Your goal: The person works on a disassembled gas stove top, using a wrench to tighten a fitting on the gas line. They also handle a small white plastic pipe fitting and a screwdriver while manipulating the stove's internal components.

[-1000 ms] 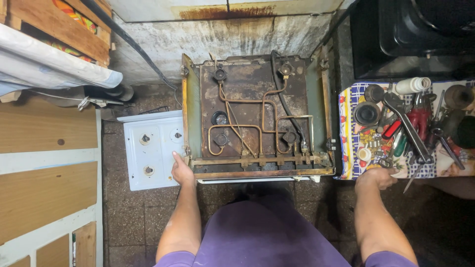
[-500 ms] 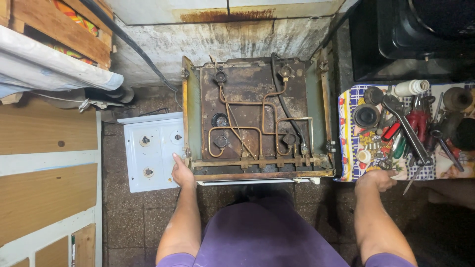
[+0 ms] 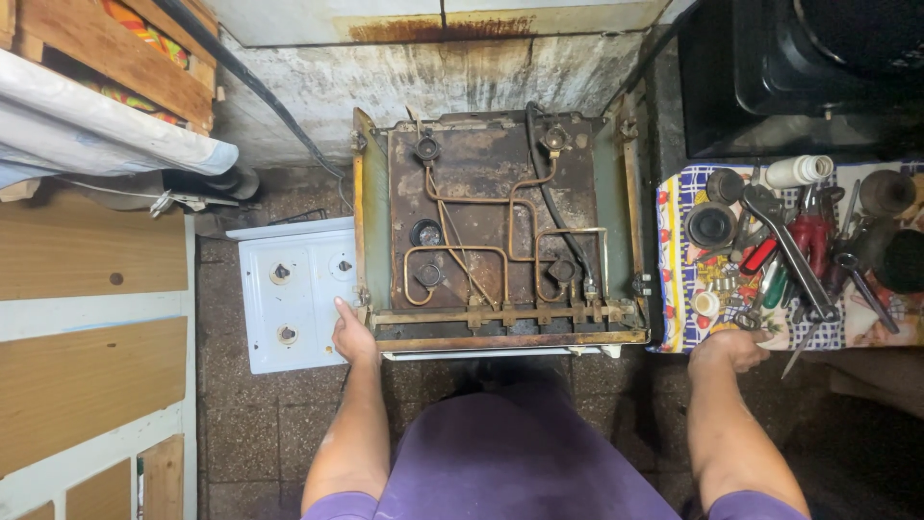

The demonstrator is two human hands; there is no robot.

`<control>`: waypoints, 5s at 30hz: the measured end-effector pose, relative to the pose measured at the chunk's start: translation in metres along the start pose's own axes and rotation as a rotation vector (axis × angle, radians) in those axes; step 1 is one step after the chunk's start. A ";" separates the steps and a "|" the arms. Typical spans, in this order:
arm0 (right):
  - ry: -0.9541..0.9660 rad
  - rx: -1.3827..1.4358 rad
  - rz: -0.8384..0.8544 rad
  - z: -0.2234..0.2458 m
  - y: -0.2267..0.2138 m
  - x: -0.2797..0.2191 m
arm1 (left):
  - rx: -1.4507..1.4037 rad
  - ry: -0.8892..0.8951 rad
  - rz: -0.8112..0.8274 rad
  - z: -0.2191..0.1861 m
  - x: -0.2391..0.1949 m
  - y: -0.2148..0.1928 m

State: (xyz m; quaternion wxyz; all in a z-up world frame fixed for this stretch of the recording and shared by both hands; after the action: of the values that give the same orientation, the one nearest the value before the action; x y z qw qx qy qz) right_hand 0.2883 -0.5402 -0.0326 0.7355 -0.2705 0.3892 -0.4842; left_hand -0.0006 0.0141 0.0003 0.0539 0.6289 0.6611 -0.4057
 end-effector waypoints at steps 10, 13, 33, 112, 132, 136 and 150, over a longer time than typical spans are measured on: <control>-0.008 -0.003 -0.032 -0.002 0.003 0.005 | 0.006 -0.002 -0.002 0.002 0.001 0.000; -0.032 -0.032 -0.042 -0.003 0.003 0.008 | 0.029 0.012 -0.016 0.012 0.014 0.003; -0.119 -0.101 -0.106 -0.017 0.005 0.014 | -0.009 0.125 0.012 0.057 0.052 0.003; -0.406 -0.324 0.741 -0.242 -0.083 -0.255 | 0.308 0.306 1.430 -0.160 0.083 -0.017; -0.651 -0.372 0.706 -0.141 -0.099 -0.205 | 0.408 0.282 1.398 -0.130 -0.018 0.071; -0.776 -0.445 0.561 -0.025 -0.112 -0.141 | 0.383 0.231 1.213 -0.131 -0.049 0.051; -1.680 -0.832 -0.276 0.144 -0.031 -0.003 | 0.352 0.173 1.075 -0.103 -0.064 0.032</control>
State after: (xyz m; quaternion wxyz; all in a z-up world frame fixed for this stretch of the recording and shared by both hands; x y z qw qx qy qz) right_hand 0.3916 -0.5461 0.0719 0.5557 -0.8147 -0.1617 -0.0359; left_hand 0.0853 0.0221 0.0910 0.0925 0.9072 0.1728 -0.3724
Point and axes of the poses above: each hand's wrist, its own x-axis towards the middle knuckle, its own y-axis out of the palm, z = x × y, the point moved 2 cm from there along x, towards the middle knuckle, and after that the axes turned 10 degrees about -x, right-handed, at the moved point
